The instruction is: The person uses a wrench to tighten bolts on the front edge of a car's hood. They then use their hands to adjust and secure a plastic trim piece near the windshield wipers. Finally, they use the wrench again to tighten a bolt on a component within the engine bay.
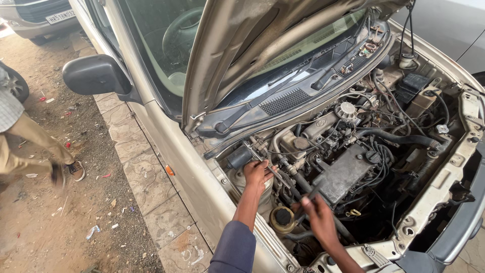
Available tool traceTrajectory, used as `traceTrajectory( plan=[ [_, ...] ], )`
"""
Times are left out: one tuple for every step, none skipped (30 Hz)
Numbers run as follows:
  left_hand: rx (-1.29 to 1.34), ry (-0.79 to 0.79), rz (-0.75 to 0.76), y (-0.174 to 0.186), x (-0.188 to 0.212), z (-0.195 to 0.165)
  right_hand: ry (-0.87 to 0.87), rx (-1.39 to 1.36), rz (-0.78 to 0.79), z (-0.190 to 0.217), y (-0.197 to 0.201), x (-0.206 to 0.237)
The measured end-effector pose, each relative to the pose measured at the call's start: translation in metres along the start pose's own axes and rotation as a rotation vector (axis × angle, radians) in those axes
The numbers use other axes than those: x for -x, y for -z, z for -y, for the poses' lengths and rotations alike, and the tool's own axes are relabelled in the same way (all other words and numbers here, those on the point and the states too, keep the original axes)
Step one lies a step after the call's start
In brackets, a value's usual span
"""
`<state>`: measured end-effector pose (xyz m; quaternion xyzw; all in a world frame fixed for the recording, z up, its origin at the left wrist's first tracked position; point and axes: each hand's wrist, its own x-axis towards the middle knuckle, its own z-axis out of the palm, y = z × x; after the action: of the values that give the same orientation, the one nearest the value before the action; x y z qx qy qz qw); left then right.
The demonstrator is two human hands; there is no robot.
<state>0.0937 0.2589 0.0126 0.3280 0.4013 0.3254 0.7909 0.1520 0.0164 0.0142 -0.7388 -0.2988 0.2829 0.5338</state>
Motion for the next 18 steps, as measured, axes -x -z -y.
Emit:
traceTrajectory(
  plan=[
    [-0.022, 0.012, 0.006, 0.000, -0.001, 0.000, -0.119, -0.190, 0.022, -0.004, -0.005, -0.002],
    [-0.044, 0.022, 0.014, 0.000, -0.001, -0.001, -0.236, -0.380, 0.043, -0.008, -0.007, -0.003],
    [-0.052, 0.017, 0.002, 0.000, -0.002, -0.002, -0.312, -0.393, -0.020, -0.009, -0.008, -0.003],
    [-0.058, 0.013, -0.010, 0.000, -0.003, -0.003, -0.388, -0.404, -0.084, -0.009, -0.009, -0.001],
    [-0.062, 0.010, -0.024, 0.000, -0.003, -0.002, -0.465, -0.412, -0.147, -0.008, -0.007, 0.002],
    [-0.060, 0.002, -0.028, -0.001, -0.002, -0.002, -0.261, -0.289, -0.198, -0.006, -0.005, 0.009],
    [-0.060, -0.008, -0.034, -0.002, -0.002, -0.002, -0.057, -0.168, -0.243, -0.004, -0.003, 0.018],
    [-0.058, -0.015, -0.040, -0.001, -0.001, -0.002, 0.147, -0.045, -0.286, -0.001, -0.001, 0.026],
    [-0.067, -0.014, -0.049, -0.001, -0.001, -0.003, 0.268, 0.154, -0.277, 0.003, 0.001, 0.029],
    [-0.072, -0.012, -0.056, -0.002, -0.001, -0.004, 0.388, 0.357, -0.266, 0.006, 0.005, 0.031],
    [-0.082, -0.006, -0.064, -0.001, 0.000, -0.002, 0.500, 0.559, -0.251, 0.008, 0.008, 0.035],
    [-0.070, -0.004, -0.063, -0.003, 0.000, 0.000, 0.474, 0.585, -0.196, 0.010, 0.009, 0.037],
    [-0.058, -0.005, -0.062, -0.005, -0.001, 0.000, 0.449, 0.609, -0.141, 0.012, 0.009, 0.035],
    [-0.046, -0.009, -0.065, -0.005, -0.001, 0.000, 0.425, 0.630, -0.083, 0.014, 0.008, 0.032],
    [-0.058, -0.012, -0.063, -0.004, -0.001, -0.001, 0.499, 0.585, -0.134, 0.016, 0.009, 0.026],
    [-0.068, -0.017, -0.062, -0.003, -0.001, -0.002, 0.573, 0.538, -0.184, 0.017, 0.009, 0.019],
    [-0.078, -0.021, -0.064, -0.001, 0.000, -0.003, 0.645, 0.490, -0.232, 0.016, 0.007, 0.015],
    [-0.079, -0.027, -0.067, 0.000, 0.001, -0.003, 0.414, 0.363, -0.225, 0.014, 0.002, 0.012]
  ],
)
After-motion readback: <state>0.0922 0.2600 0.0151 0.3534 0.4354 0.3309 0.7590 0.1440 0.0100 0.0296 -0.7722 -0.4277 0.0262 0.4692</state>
